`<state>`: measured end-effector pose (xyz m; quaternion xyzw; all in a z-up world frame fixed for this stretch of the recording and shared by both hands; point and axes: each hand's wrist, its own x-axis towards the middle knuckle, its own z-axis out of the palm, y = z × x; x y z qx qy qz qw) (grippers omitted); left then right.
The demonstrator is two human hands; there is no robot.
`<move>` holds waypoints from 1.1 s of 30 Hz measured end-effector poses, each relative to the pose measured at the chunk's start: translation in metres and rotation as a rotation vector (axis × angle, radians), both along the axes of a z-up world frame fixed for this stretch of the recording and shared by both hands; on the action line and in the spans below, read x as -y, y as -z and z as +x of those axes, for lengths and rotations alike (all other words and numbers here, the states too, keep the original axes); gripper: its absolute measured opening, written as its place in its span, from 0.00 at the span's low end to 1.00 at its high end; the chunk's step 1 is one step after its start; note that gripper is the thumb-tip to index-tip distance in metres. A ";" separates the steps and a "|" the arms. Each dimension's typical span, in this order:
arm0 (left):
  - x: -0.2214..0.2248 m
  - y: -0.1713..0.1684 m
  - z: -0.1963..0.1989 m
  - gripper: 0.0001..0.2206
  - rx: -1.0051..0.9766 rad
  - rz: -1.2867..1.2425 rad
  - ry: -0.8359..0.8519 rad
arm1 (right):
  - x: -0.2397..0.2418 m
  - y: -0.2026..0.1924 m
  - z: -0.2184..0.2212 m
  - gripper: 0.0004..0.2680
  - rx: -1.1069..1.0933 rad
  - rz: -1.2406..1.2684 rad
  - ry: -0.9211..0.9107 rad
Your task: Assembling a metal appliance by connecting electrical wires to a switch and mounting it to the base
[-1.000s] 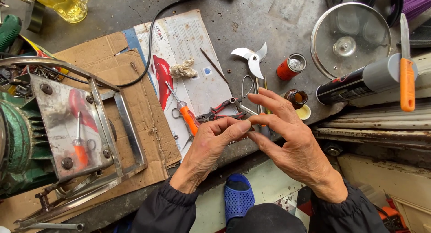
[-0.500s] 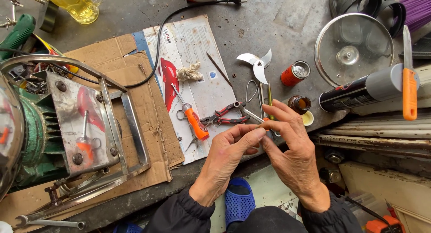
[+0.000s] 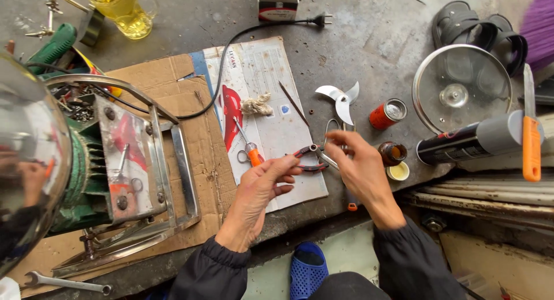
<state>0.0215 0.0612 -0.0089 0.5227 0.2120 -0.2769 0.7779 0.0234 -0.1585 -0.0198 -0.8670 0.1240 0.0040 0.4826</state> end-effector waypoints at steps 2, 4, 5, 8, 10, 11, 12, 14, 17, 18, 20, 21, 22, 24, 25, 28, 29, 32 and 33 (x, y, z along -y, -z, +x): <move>-0.010 -0.005 0.003 0.20 0.001 -0.001 -0.058 | -0.001 0.036 0.033 0.10 0.080 -0.096 -0.029; -0.021 -0.007 0.004 0.20 -0.003 -0.002 -0.115 | -0.005 0.066 0.060 0.10 0.155 -0.190 -0.057; -0.026 -0.007 0.003 0.19 -0.017 -0.075 -0.150 | -0.008 0.076 0.070 0.10 0.150 -0.200 -0.060; -0.035 -0.012 0.001 0.18 -0.043 -0.151 -0.201 | -0.010 0.096 0.089 0.10 0.178 -0.250 -0.060; -0.039 -0.010 -0.001 0.19 -0.060 -0.153 -0.214 | -0.010 0.106 0.094 0.09 0.208 -0.288 -0.057; -0.041 -0.007 -0.002 0.19 -0.066 -0.165 -0.222 | -0.010 0.110 0.096 0.08 0.213 -0.300 -0.050; -0.043 -0.005 -0.002 0.19 -0.072 -0.177 -0.227 | -0.009 0.114 0.097 0.08 0.220 -0.311 -0.040; -0.045 -0.001 -0.001 0.18 -0.079 -0.186 -0.235 | -0.011 0.115 0.099 0.07 0.253 -0.316 -0.046; -0.047 -0.001 0.000 0.18 -0.087 -0.191 -0.239 | -0.011 0.120 0.104 0.05 0.302 -0.329 -0.053; -0.046 -0.003 0.001 0.18 -0.089 -0.190 -0.235 | -0.010 0.121 0.107 0.04 0.318 -0.343 -0.054; -0.047 -0.004 0.003 0.19 -0.088 -0.193 -0.235 | -0.006 0.125 0.113 0.03 0.311 -0.380 -0.067; -0.047 -0.005 0.004 0.19 -0.089 -0.196 -0.233 | -0.004 0.127 0.117 0.03 0.302 -0.416 -0.079; -0.046 -0.006 0.006 0.19 -0.086 -0.197 -0.236 | -0.010 0.111 0.117 0.03 0.306 -0.416 -0.082; -0.045 -0.010 0.012 0.20 -0.129 -0.222 -0.270 | -0.021 0.080 0.118 0.04 0.096 -0.044 0.081; -0.046 -0.008 0.015 0.20 -0.129 -0.222 -0.277 | -0.027 0.063 0.120 0.04 0.095 -0.043 0.074; -0.045 -0.019 0.028 0.18 -0.109 -0.269 -0.335 | -0.040 0.003 0.134 0.04 0.078 0.424 0.037; -0.046 -0.029 0.030 0.17 -0.124 -0.241 -0.325 | -0.045 -0.019 0.137 0.04 0.093 0.474 0.034; -0.055 -0.063 0.026 0.16 -0.118 -0.170 -0.342 | -0.059 -0.072 0.152 0.07 0.054 0.631 -0.012; -0.057 -0.074 0.018 0.16 -0.116 -0.131 -0.330 | -0.063 -0.086 0.153 0.11 -0.005 0.724 -0.014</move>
